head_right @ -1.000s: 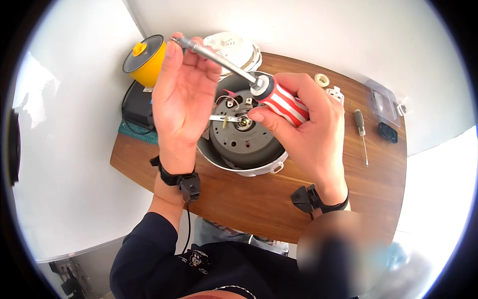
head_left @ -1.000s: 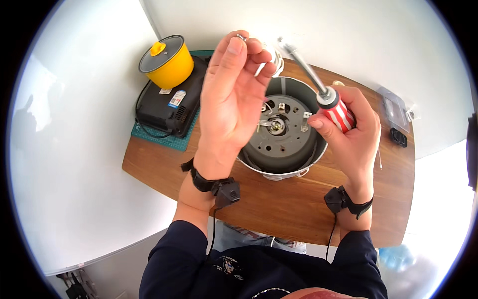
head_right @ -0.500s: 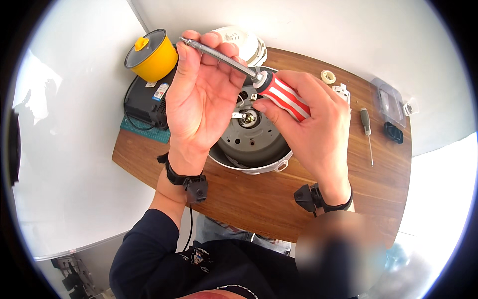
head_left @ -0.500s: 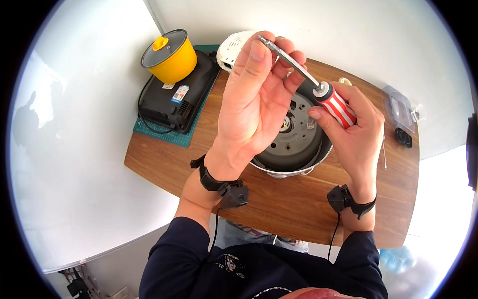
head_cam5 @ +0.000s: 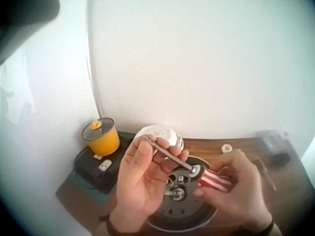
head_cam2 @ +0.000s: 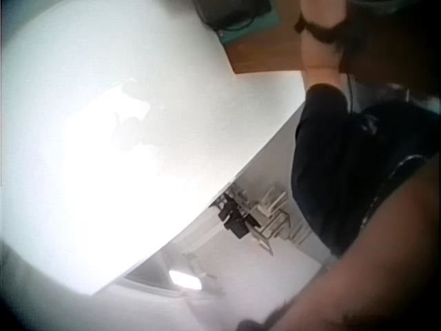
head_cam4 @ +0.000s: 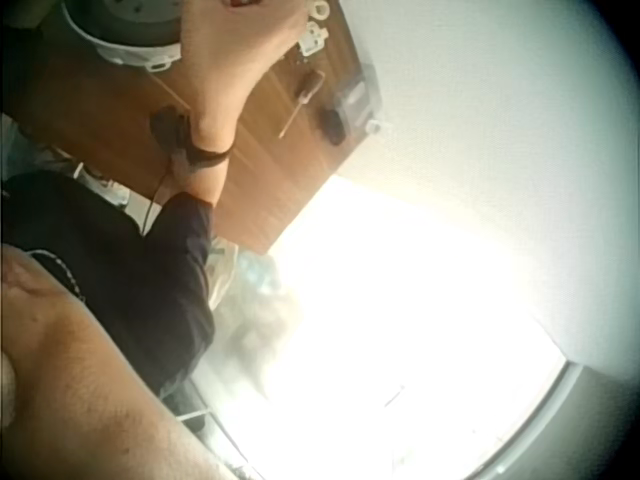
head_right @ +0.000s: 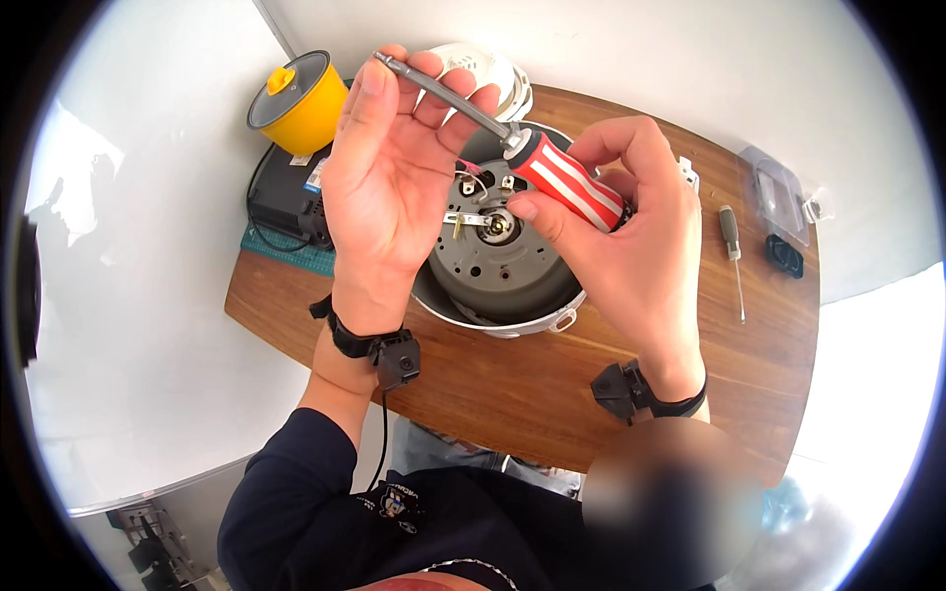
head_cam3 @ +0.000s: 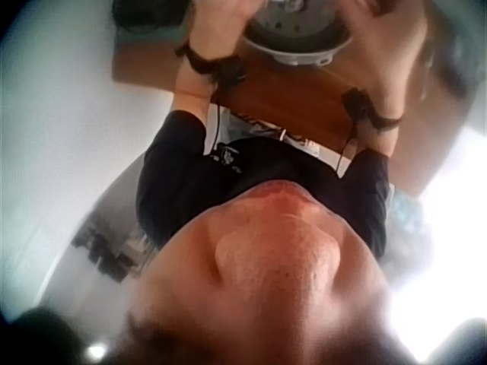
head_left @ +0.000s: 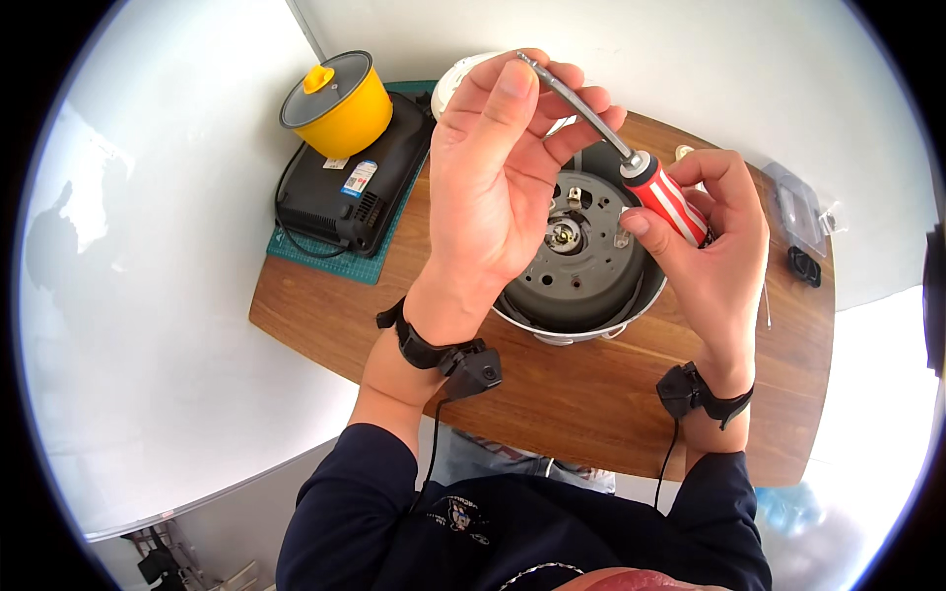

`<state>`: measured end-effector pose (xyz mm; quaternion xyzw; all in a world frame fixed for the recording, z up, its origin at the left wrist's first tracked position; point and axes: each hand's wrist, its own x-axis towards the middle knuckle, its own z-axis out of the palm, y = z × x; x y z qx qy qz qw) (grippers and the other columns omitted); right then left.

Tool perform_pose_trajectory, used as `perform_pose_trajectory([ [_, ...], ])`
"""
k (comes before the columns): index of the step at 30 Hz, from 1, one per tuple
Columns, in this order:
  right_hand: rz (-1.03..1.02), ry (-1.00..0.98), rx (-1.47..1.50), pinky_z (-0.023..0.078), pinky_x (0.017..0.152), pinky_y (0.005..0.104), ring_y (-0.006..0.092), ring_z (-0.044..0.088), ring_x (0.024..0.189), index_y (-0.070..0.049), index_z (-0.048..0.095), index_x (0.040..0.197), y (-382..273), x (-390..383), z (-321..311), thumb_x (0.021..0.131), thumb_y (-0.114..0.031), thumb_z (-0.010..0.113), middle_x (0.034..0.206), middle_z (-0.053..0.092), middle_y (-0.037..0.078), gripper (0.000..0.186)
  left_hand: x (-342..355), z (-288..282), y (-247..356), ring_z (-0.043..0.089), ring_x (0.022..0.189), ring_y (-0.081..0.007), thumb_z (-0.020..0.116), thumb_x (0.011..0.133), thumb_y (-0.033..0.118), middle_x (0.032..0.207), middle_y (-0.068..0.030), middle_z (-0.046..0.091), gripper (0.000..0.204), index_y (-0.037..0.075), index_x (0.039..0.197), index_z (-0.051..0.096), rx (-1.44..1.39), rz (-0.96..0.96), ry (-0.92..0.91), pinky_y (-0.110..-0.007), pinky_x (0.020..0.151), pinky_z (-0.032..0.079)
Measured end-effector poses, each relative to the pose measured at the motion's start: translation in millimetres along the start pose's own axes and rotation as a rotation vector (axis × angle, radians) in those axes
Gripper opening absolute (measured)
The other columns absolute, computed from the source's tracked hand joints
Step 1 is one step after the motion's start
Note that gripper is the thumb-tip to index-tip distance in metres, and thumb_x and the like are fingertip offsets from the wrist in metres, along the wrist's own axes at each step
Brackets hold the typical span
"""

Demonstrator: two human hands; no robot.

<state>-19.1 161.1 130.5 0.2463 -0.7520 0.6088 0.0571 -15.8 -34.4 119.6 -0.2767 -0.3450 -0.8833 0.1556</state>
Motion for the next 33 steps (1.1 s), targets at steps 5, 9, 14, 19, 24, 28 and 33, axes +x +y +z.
perform_pose_trajectory([
  [5, 0.12, -0.199, 0.304, 0.051, 0.072, 0.024, 0.0086, 0.063, 0.084, -0.001, 0.055, 0.119, 6, 3, -11, 0.083, -0.009, 0.081, 0.106, 0.062, 0.007, 0.044, 3, 0, 1, 0.07, 0.102, -0.0236, 0.061, 0.105, 0.023, 0.109, -0.0101, 0.07, 0.021, 0.005, 0.114, 0.065, 0.014, 0.014, 0.076, -0.044, 0.096, 0.059],
  [9, 0.032, -0.326, 0.501, 0.052, 0.079, 0.0275, 0.0111, 0.063, 0.086, 0.001, 0.056, 0.127, 9, 5, -21, 0.082, 0.0, 0.068, 0.11, 0.063, 0.007, 0.047, 11, -19, 9, 0.069, 0.108, -0.0227, 0.057, 0.106, 0.022, 0.116, -0.0109, 0.071, 0.023, 0.005, 0.119, 0.065, 0.038, -0.025, 0.139, -0.041, 0.1, 0.057],
  [14, -0.032, -0.03, 0.32, 0.051, 0.074, 0.025, 0.0154, 0.067, 0.083, 0.004, 0.059, 0.125, 15, 10, -15, 0.086, -0.009, 0.07, 0.106, 0.067, 0.012, 0.042, 17, -35, 28, 0.074, 0.101, -0.0246, 0.057, 0.107, 0.018, 0.114, -0.0153, 0.074, 0.021, 0.004, 0.117, 0.067, 0.225, 0.027, 0.073, -0.038, 0.092, 0.062],
  [19, -0.081, -0.014, 0.392, 0.051, 0.074, 0.0256, 0.0146, 0.069, 0.084, 0.002, 0.06, 0.126, 30, 10, -18, 0.094, -0.009, 0.066, 0.101, 0.07, 0.009, 0.034, 19, -38, 34, 0.075, 0.097, -0.0261, 0.059, 0.105, 0.014, 0.112, -0.0174, 0.074, 0.019, 0.003, 0.119, 0.067, 0.335, 0.064, 0.073, -0.04, 0.089, 0.063],
  [24, -0.046, -0.006, 0.439, 0.05, 0.072, 0.0244, 0.0144, 0.068, 0.082, 0.002, 0.06, 0.125, 26, 10, -12, 0.094, -0.01, 0.066, 0.099, 0.07, 0.009, 0.034, 18, -41, 32, 0.074, 0.101, -0.0256, 0.059, 0.104, 0.012, 0.116, -0.0178, 0.073, 0.02, 0.002, 0.12, 0.066, 0.28, 0.027, 0.046, -0.04, 0.093, 0.062],
  [28, -0.032, -0.003, 0.555, 0.051, 0.069, 0.0252, 0.0144, 0.07, 0.079, 0.004, 0.064, 0.119, 24, 12, -8, 0.091, -0.008, 0.072, 0.092, 0.072, 0.009, 0.032, 17, -38, 33, 0.072, 0.107, -0.0265, 0.062, 0.102, 0.01, 0.12, -0.0184, 0.071, 0.025, 0.001, 0.125, 0.064, 0.315, -0.078, 0.0, -0.04, 0.097, 0.06],
  [33, -0.02, 0.015, 0.521, 0.051, 0.069, 0.0254, 0.0136, 0.069, 0.078, 0.004, 0.064, 0.119, 26, 14, -13, 0.091, -0.009, 0.072, 0.091, 0.072, 0.009, 0.032, 12, -51, 50, 0.068, 0.113, -0.0282, 0.055, 0.106, 0.02, 0.124, -0.0173, 0.069, 0.033, 0.0, 0.132, 0.06, 0.688, -0.128, -0.038, -0.044, 0.102, 0.055],
])
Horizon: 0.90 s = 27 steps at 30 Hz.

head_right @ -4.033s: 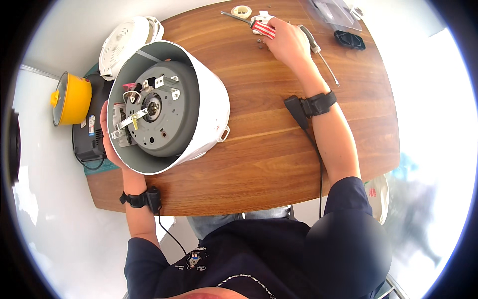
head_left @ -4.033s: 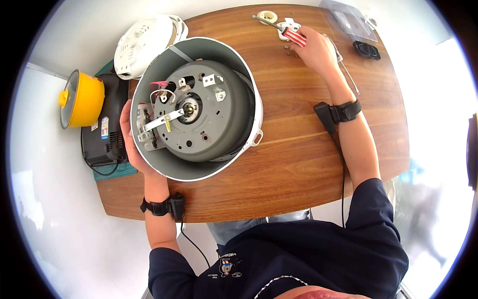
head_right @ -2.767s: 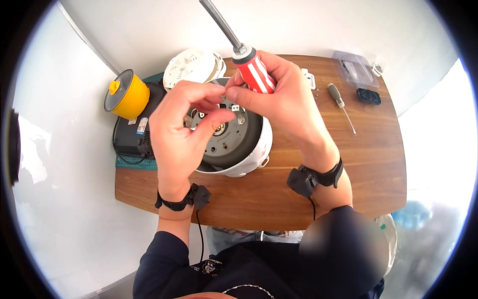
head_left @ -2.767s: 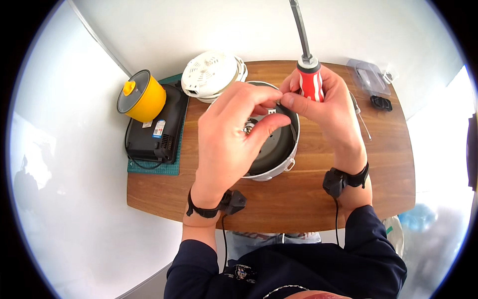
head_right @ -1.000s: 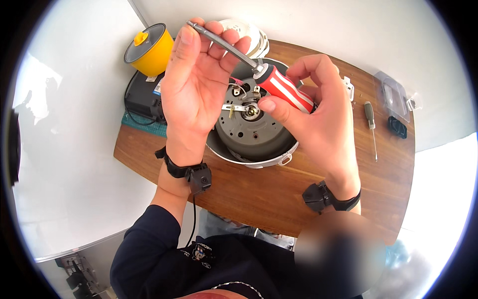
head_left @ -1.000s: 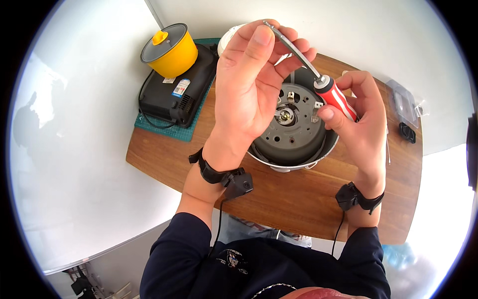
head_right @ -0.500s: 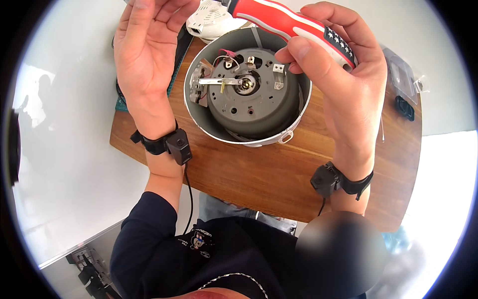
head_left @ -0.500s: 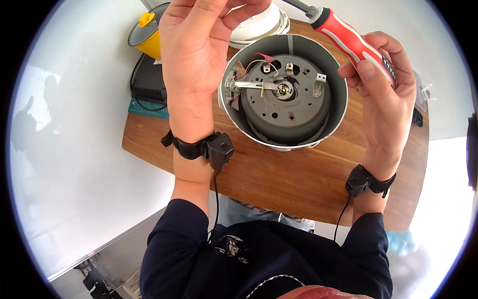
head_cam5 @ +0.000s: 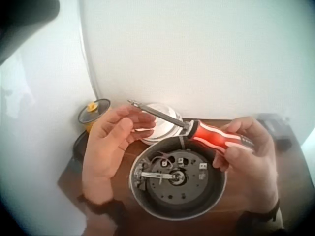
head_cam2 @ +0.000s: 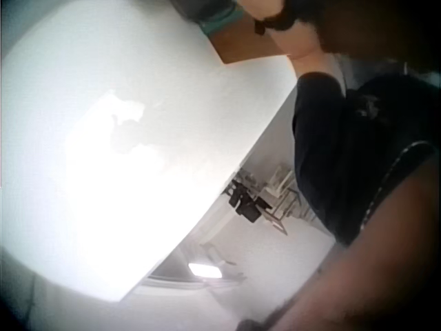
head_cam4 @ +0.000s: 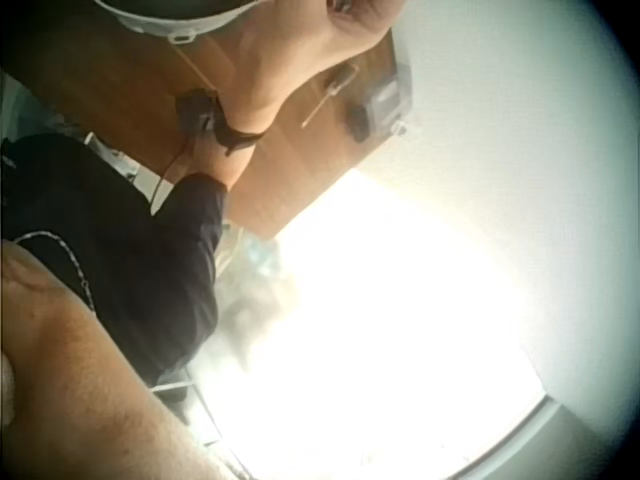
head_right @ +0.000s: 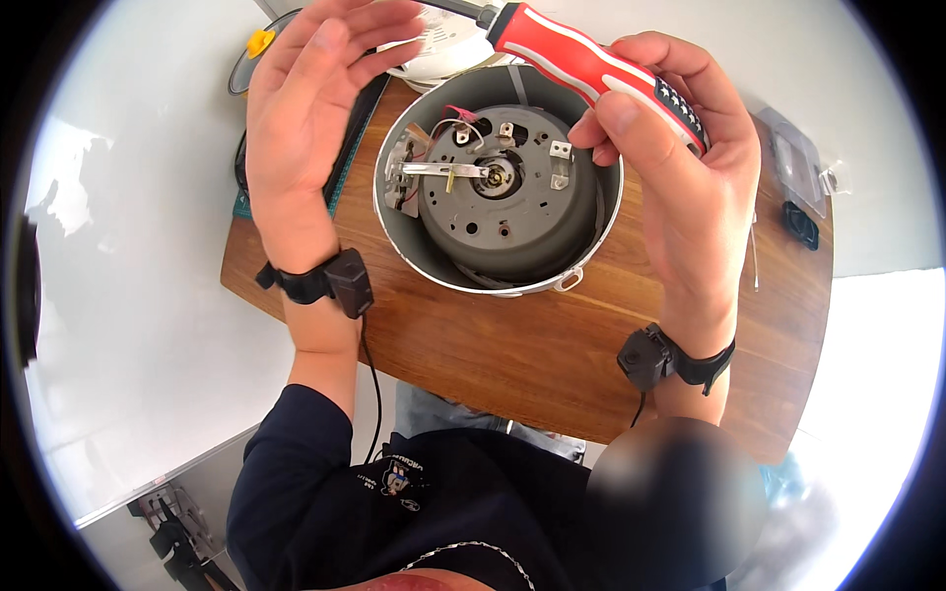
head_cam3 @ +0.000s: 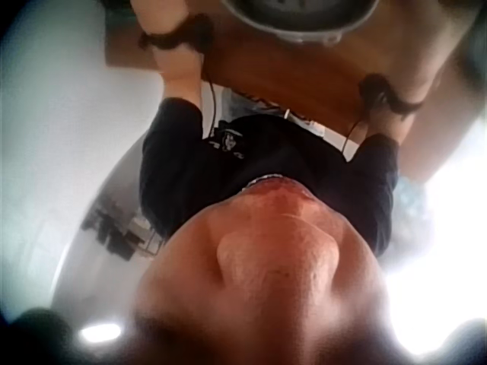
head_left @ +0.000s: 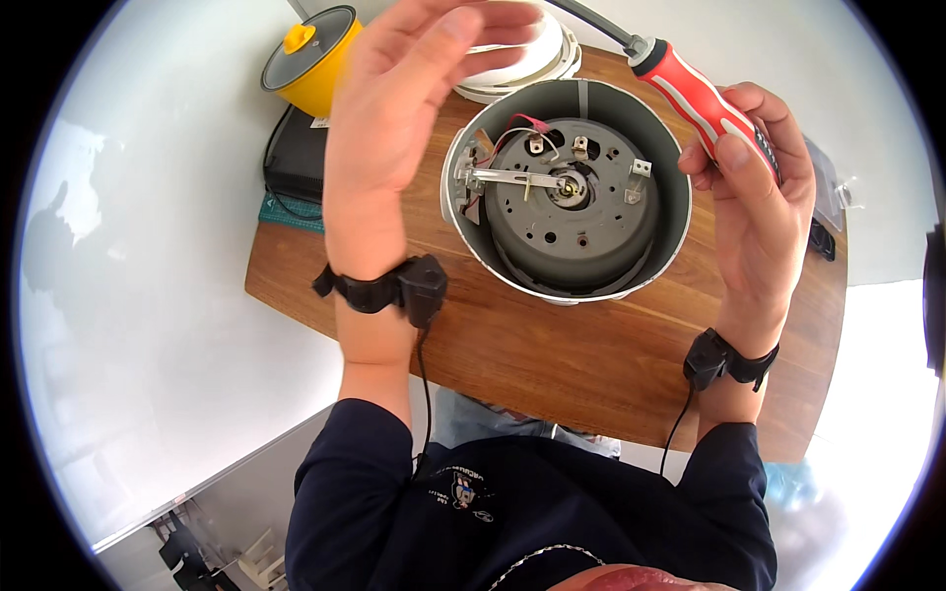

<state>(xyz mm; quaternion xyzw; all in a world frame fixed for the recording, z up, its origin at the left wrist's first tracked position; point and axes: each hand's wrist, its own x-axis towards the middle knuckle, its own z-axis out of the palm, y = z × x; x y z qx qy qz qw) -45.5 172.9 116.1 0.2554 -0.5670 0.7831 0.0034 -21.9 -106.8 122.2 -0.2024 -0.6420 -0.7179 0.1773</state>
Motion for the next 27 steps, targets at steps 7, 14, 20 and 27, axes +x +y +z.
perform_pose_trajectory([
  [7, 0.154, 0.018, -0.402, 0.052, 0.078, 0.0253, 0.0122, 0.067, 0.087, 0.003, 0.068, 0.113, -13, 3, 0, 0.09, -0.013, 0.07, 0.102, 0.072, 0.008, 0.028, -61, -51, -60, 0.067, 0.11, -0.025, 0.048, 0.11, 0.028, 0.129, -0.0173, 0.068, 0.037, 0.001, 0.131, 0.06, 0.343, -0.181, 0.306, -0.037, 0.099, 0.053],
  [14, 0.158, -0.048, -0.605, 0.05, 0.082, 0.022, 0.0073, 0.064, 0.088, 0.0, 0.071, 0.109, -5, 2, -1, 0.086, -0.006, 0.072, 0.099, 0.071, 0.003, 0.024, -89, -17, -96, 0.049, 0.136, -0.0304, 0.031, 0.11, 0.052, 0.151, -0.0217, 0.046, 0.066, -0.001, 0.149, 0.039, -0.253, -0.28, 0.337, -0.045, 0.113, 0.044],
  [20, 0.226, -0.13, -0.681, 0.049, 0.078, 0.0207, 0.0054, 0.061, 0.084, -0.001, 0.072, 0.106, 1, 0, 10, 0.083, 0.0, 0.072, 0.095, 0.07, 0.0, 0.023, -102, -1, -102, 0.048, 0.139, -0.0298, 0.035, 0.109, 0.051, 0.152, -0.0184, 0.045, 0.068, 0.001, 0.155, 0.031, -0.267, -0.251, 0.317, -0.046, 0.114, 0.044],
  [27, 0.163, -0.129, -0.77, 0.05, 0.077, 0.0218, 0.0072, 0.062, 0.084, -0.001, 0.071, 0.103, 3, -1, 20, 0.08, 0.003, 0.071, 0.096, 0.069, 0.001, 0.023, -104, 1, -108, 0.05, 0.14, -0.03, 0.04, 0.102, 0.038, 0.153, -0.0189, 0.047, 0.067, -0.002, 0.155, 0.034, -0.306, -0.19, 0.282, -0.044, 0.115, 0.044],
])
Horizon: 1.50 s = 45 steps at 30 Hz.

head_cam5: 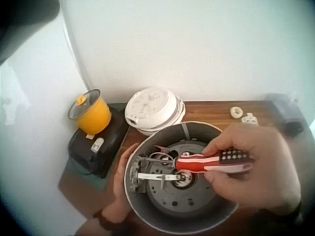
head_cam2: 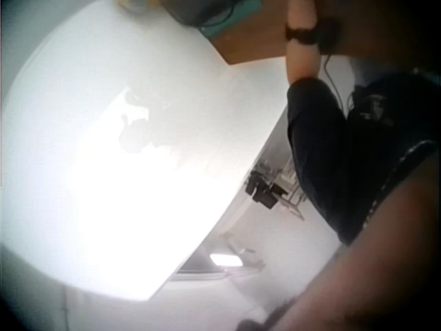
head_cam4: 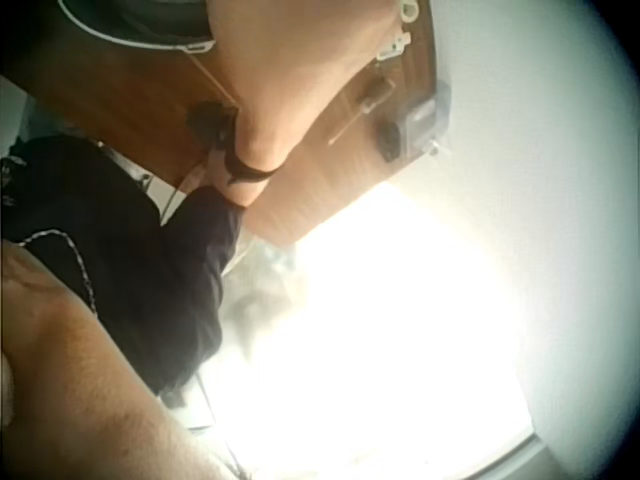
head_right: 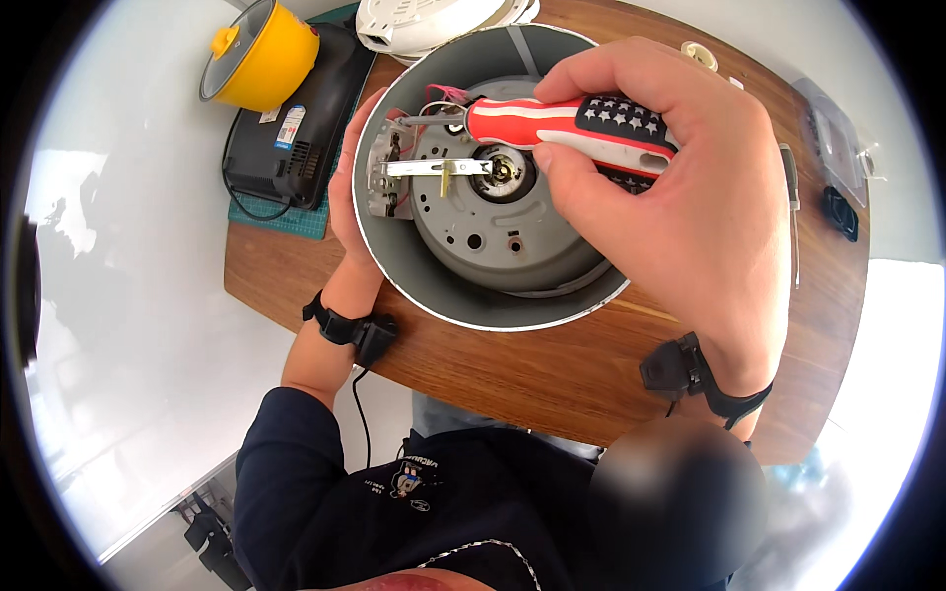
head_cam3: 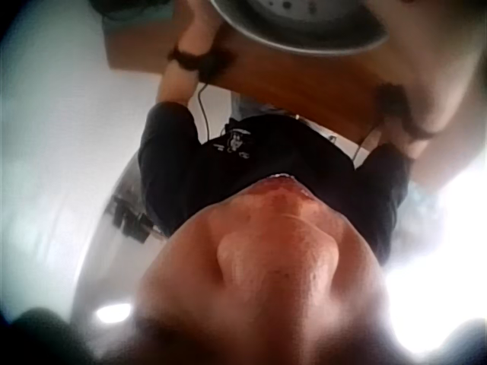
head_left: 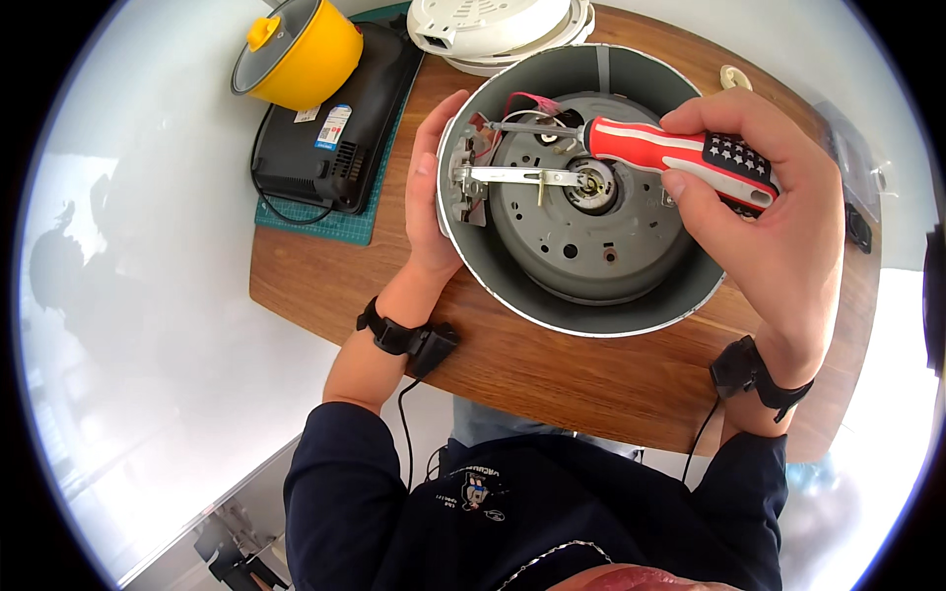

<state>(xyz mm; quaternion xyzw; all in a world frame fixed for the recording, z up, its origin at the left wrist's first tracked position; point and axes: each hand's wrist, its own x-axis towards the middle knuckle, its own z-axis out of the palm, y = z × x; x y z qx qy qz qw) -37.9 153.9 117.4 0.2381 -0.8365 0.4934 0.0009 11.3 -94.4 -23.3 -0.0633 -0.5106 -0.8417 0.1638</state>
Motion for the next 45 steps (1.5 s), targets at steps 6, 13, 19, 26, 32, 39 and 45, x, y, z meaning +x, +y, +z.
perform_pose_trajectory([
  [6, -0.095, -0.04, -0.077, 0.05, 0.078, 0.0236, 0.0094, 0.062, 0.085, -0.002, 0.07, 0.1, 1, 3, -1, 0.078, 0.003, 0.071, 0.095, 0.069, 0.002, 0.023, 1, -1, 1, 0.053, 0.136, -0.0282, 0.043, 0.099, 0.036, 0.15, -0.0192, 0.049, 0.068, -0.003, 0.155, 0.034, 0.026, 0.004, 0.005, -0.043, 0.114, 0.046],
  [13, -0.22, -0.044, -0.255, 0.048, 0.079, 0.0279, 0.0152, 0.06, 0.085, -0.004, 0.071, 0.095, 2, 12, 2, 0.074, 0.001, 0.071, 0.089, 0.067, 0.003, 0.021, 3, 3, 1, 0.057, 0.127, -0.0236, 0.045, 0.102, 0.045, 0.142, -0.0188, 0.055, 0.071, -0.006, 0.151, 0.037, 0.112, 0.03, 0.037, -0.039, 0.109, 0.047],
  [19, -0.221, -0.067, -0.253, 0.046, 0.083, 0.0305, 0.0187, 0.058, 0.085, -0.005, 0.07, 0.093, 5, 16, 5, 0.073, 0.0, 0.071, 0.086, 0.068, 0.003, 0.021, 4, 4, 1, 0.059, 0.121, -0.0208, 0.045, 0.102, 0.048, 0.137, -0.0183, 0.059, 0.074, -0.008, 0.149, 0.041, 0.18, 0.049, 0.071, -0.036, 0.106, 0.048],
  [26, -0.26, -0.058, -0.257, 0.046, 0.083, 0.0312, 0.019, 0.057, 0.084, -0.004, 0.07, 0.093, 7, 16, 8, 0.073, -0.002, 0.071, 0.085, 0.068, 0.003, 0.02, 4, 4, 1, 0.059, 0.124, -0.0234, 0.042, 0.102, 0.048, 0.14, -0.0204, 0.058, 0.074, -0.01, 0.149, 0.041, 0.203, 0.055, 0.074, -0.037, 0.106, 0.047],
  [32, -0.276, -0.047, -0.319, 0.046, 0.082, 0.0312, 0.0191, 0.057, 0.083, -0.004, 0.07, 0.093, 5, 16, 9, 0.073, -0.003, 0.071, 0.085, 0.068, 0.003, 0.019, 5, 8, 2, 0.059, 0.126, -0.0252, 0.043, 0.102, 0.046, 0.141, -0.0222, 0.057, 0.074, -0.011, 0.149, 0.04, 0.175, 0.066, 0.069, -0.038, 0.108, 0.047],
  [39, -0.235, -0.037, -0.321, 0.046, 0.08, 0.0296, 0.0171, 0.057, 0.083, -0.005, 0.072, 0.095, 4, 13, 11, 0.075, -0.004, 0.073, 0.086, 0.069, 0.003, 0.02, 5, 6, 2, 0.058, 0.128, -0.0279, 0.044, 0.103, 0.045, 0.143, -0.0245, 0.055, 0.074, -0.012, 0.15, 0.037, 0.146, 0.07, 0.047, -0.04, 0.11, 0.047],
  [45, -0.006, -0.13, 0.012, 0.049, 0.077, 0.0232, 0.01, 0.063, 0.084, -0.003, 0.073, 0.104, 3, 16, 10, 0.082, -0.005, 0.076, 0.092, 0.071, 0.002, 0.023, 6, 5, 2, 0.06, 0.126, -0.0262, 0.046, 0.103, 0.043, 0.141, -0.0239, 0.056, 0.074, -0.011, 0.151, 0.037, 0.083, 0.074, 0.046, -0.039, 0.108, 0.049],
])
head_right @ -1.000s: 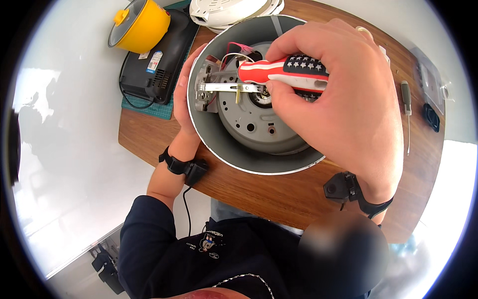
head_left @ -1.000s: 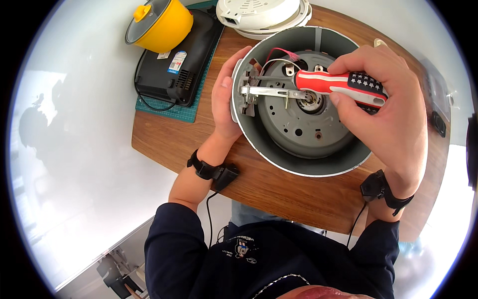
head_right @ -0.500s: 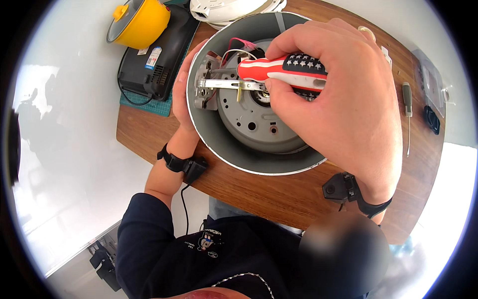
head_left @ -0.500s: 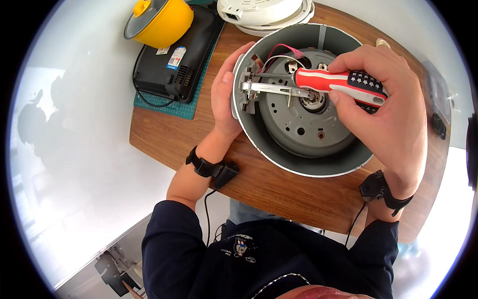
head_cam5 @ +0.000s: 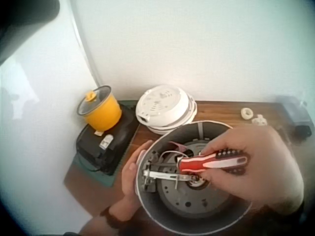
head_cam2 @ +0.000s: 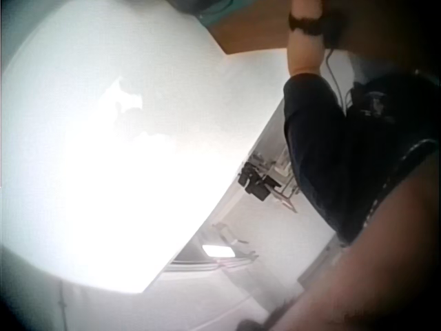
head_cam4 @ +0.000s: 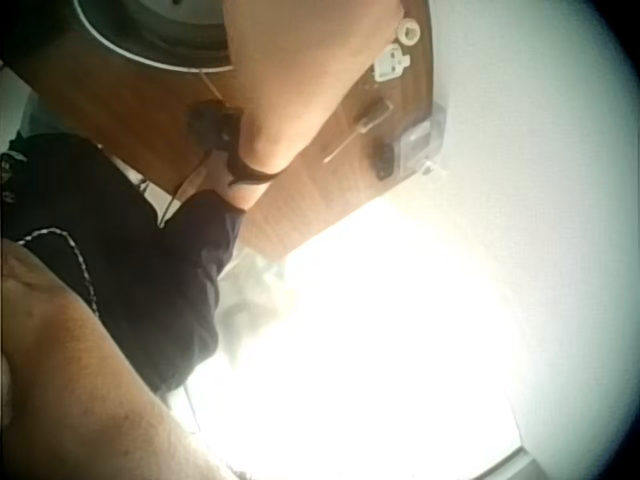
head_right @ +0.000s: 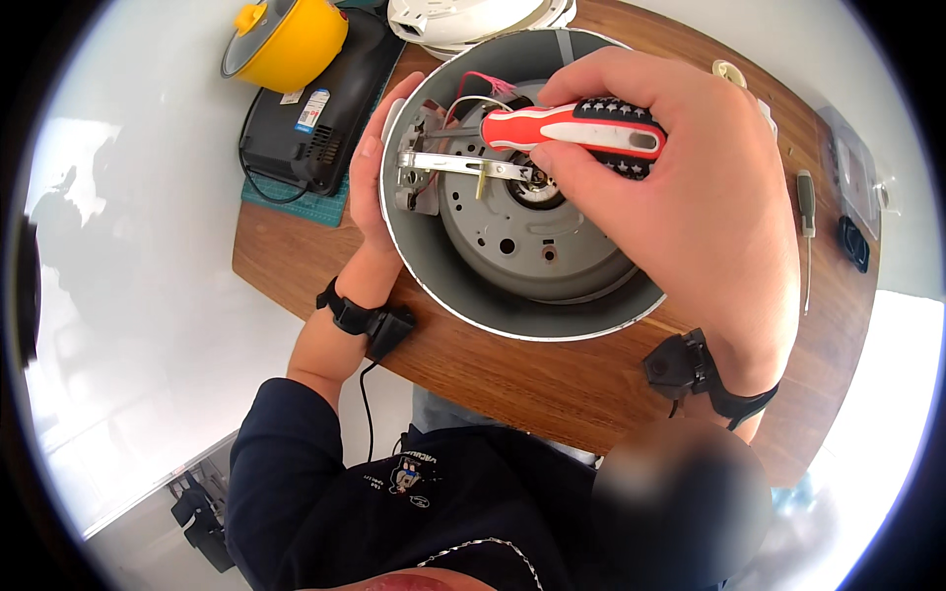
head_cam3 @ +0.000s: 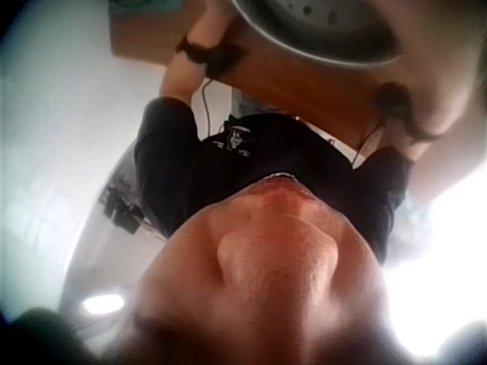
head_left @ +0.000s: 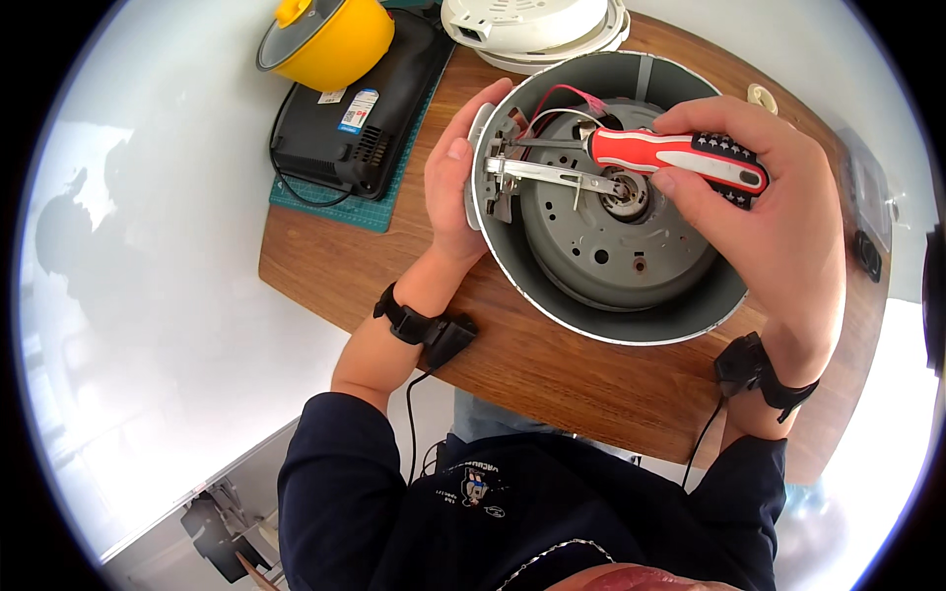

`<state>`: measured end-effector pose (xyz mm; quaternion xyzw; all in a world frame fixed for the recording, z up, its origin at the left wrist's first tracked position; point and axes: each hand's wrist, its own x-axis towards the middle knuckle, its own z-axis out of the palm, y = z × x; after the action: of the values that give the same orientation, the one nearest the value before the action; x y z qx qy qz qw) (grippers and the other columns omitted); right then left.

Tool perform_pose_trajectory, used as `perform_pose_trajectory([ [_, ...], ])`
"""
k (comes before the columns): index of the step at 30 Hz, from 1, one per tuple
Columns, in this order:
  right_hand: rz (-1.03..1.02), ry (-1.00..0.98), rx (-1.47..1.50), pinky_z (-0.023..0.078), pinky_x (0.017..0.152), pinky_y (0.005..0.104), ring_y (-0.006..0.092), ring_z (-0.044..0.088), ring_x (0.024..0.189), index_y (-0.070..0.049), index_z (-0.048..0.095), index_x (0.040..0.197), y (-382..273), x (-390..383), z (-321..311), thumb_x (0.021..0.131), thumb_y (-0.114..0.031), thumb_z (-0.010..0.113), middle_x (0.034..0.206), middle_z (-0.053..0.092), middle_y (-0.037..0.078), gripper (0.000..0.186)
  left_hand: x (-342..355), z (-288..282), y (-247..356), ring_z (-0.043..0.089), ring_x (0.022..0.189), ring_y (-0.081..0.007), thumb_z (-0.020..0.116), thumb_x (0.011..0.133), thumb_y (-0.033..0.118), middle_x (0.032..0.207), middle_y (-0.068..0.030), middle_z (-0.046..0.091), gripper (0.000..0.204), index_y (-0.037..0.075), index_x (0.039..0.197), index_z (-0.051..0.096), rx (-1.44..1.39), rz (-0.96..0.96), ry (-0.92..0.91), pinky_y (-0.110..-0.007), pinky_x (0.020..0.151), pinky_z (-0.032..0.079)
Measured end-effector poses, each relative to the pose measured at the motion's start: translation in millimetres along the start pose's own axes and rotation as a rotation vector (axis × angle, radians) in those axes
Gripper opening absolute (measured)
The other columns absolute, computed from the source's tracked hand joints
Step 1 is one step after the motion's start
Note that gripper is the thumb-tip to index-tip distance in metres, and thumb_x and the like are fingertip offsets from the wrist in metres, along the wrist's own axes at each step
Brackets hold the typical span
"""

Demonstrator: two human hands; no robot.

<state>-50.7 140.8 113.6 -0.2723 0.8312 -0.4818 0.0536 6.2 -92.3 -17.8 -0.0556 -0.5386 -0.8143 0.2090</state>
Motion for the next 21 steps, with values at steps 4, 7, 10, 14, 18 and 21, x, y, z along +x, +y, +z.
perform_pose_trajectory([
  [4, -0.054, 0.046, 0.057, 0.05, 0.078, 0.0232, 0.0102, 0.064, 0.086, -0.001, 0.072, 0.106, 3, 3, 3, 0.083, -0.005, 0.077, 0.095, 0.071, 0.002, 0.023, 0, -4, -1, 0.061, 0.124, -0.0247, 0.047, 0.103, 0.043, 0.138, -0.0221, 0.059, 0.073, -0.011, 0.151, 0.037, 0.018, 0.006, -0.002, -0.038, 0.106, 0.05],
  [7, -0.163, 0.085, -0.005, 0.05, 0.081, 0.0256, 0.0118, 0.064, 0.086, -0.001, 0.07, 0.102, 7, 4, 5, 0.084, -0.003, 0.077, 0.094, 0.069, 0.002, 0.02, 1, -2, -1, 0.061, 0.123, -0.024, 0.046, 0.103, 0.044, 0.137, -0.0216, 0.059, 0.074, -0.011, 0.151, 0.037, 0.026, 0.005, 0.006, -0.037, 0.106, 0.05],
  [10, -0.211, 0.078, -0.109, 0.05, 0.085, 0.0275, 0.0131, 0.063, 0.089, -0.001, 0.067, 0.102, 0, 2, 6, 0.082, 0.0, 0.076, 0.094, 0.067, 0.003, 0.021, 0, -1, -1, 0.061, 0.123, -0.0243, 0.046, 0.102, 0.044, 0.138, -0.0219, 0.059, 0.074, -0.012, 0.15, 0.037, 0.028, 0.006, 0.026, -0.037, 0.105, 0.05],
  [14, -0.459, 0.073, -0.22, 0.048, 0.091, 0.0278, 0.0147, 0.062, 0.094, -0.003, 0.063, 0.107, -3, 3, 0, 0.078, 0.005, 0.075, 0.096, 0.064, 0.004, 0.032, -1, 0, 1, 0.061, 0.123, -0.0255, 0.047, 0.102, 0.044, 0.138, -0.0225, 0.059, 0.074, -0.012, 0.15, 0.038, -0.001, -0.01, 0.029, -0.038, 0.106, 0.05],
  [18, -0.291, 0.096, -0.09, 0.048, 0.095, 0.0285, 0.0163, 0.062, 0.096, -0.005, 0.064, 0.117, 2, -1, -2, 0.077, 0.008, 0.074, 0.1, 0.065, 0.006, 0.043, 0, 1, 0, 0.061, 0.123, -0.0254, 0.047, 0.102, 0.044, 0.139, -0.0228, 0.058, 0.074, -0.012, 0.149, 0.038, -0.021, -0.029, 0.052, -0.038, 0.105, 0.05],
  [21, -0.369, 0.178, -0.237, 0.05, 0.092, 0.0298, 0.0179, 0.064, 0.096, -0.006, 0.066, 0.122, 1, 4, -2, 0.084, 0.005, 0.072, 0.101, 0.066, 0.007, 0.04, -1, 4, 1, 0.061, 0.122, -0.0244, 0.047, 0.101, 0.043, 0.138, -0.0225, 0.059, 0.073, -0.012, 0.149, 0.039, -0.036, -0.035, 0.069, -0.037, 0.104, 0.05],
])
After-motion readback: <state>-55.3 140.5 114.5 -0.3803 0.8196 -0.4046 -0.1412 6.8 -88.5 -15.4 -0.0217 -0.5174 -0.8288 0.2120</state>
